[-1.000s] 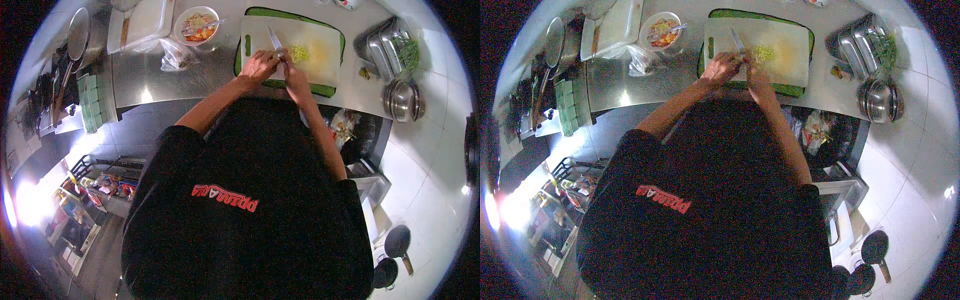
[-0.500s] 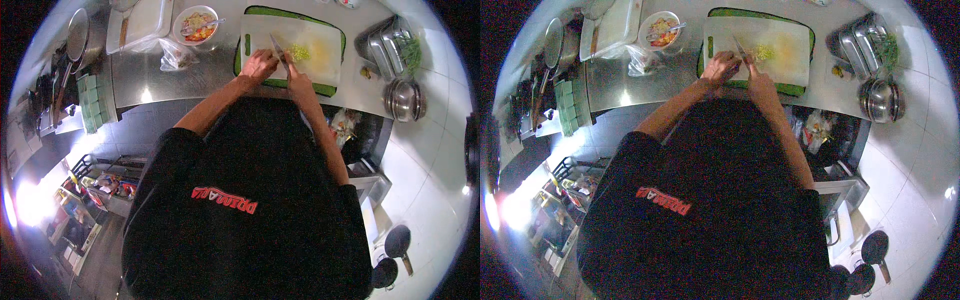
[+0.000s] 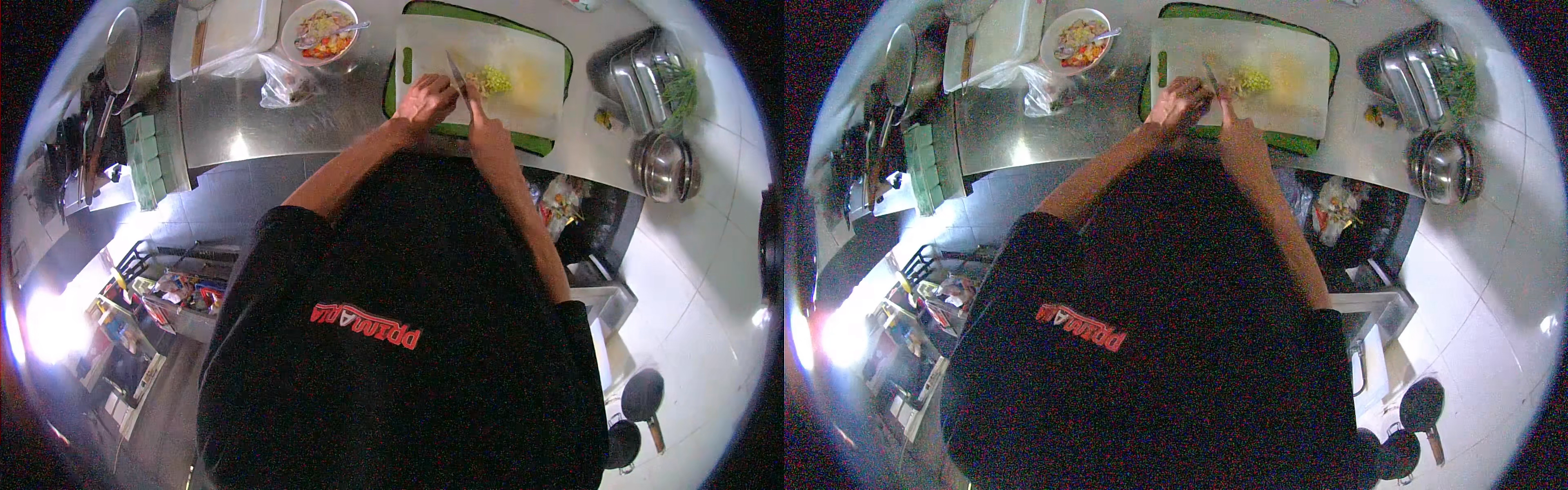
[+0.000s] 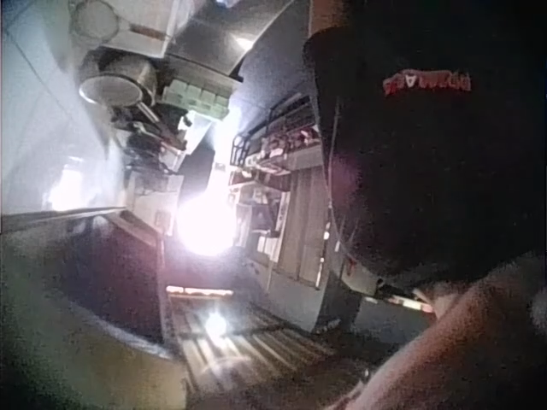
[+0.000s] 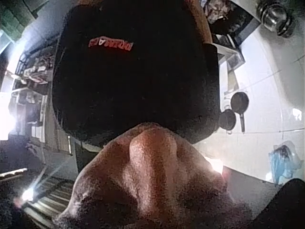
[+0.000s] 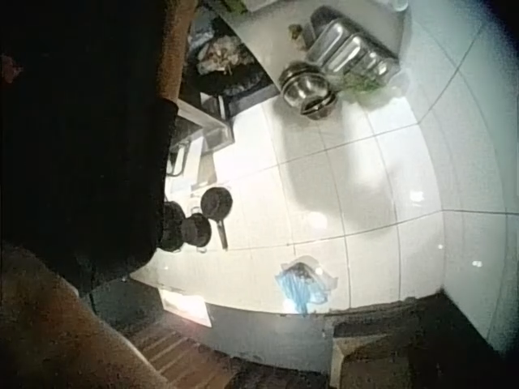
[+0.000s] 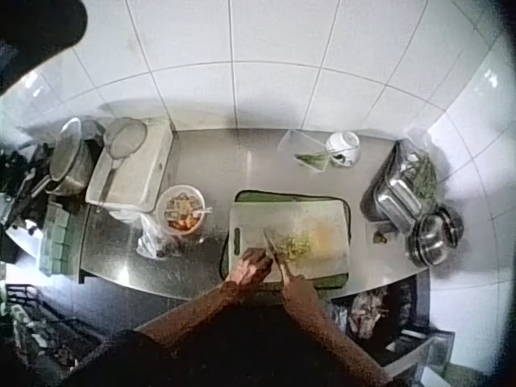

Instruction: Chopping green onions on a cutting board with a kitchen knife.

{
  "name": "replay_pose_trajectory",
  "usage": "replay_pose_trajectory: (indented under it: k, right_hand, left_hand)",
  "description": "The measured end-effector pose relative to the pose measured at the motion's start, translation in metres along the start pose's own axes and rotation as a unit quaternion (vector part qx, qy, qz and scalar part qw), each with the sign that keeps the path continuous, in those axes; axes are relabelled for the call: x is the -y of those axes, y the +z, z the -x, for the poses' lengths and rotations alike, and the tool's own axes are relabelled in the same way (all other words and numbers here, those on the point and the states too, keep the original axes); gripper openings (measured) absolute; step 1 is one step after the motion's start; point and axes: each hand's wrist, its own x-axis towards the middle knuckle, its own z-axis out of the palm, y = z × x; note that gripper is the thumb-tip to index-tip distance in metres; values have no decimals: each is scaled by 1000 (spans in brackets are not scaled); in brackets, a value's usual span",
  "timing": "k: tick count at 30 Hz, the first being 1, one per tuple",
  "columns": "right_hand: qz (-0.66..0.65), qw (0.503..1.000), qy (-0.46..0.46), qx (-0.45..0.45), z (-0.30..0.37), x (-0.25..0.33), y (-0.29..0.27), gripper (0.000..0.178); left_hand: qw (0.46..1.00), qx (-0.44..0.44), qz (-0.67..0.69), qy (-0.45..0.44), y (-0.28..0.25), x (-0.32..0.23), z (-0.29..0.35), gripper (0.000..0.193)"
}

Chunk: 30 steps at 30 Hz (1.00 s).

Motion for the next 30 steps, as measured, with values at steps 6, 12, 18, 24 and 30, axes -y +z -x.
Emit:
replay_pose_trajectory:
  k: [6,12,18,24,30]
  right_hand:
    - [4,1000,12,3,1,6,9,74]
    - [-72,993,-26,-90,-21,-18,48,70]
    - [-101,979,-109,-140,-35,-8,7,66]
    - [-71,977,-124,-159,-16,-4,11,63]
    - [-31,994,-41,-93,-2,0,8,60]
  left_hand:
    - [1000,26,-3,-6,1,2,2,25]
    - [998,44,45,-13,2,5,6,34]
    - [996,53,43,-50,-13,-2,5,23]
    - [997,34,65,-34,-5,8,12,21]
    - [998,-5,30,49,-10,3,9,22]
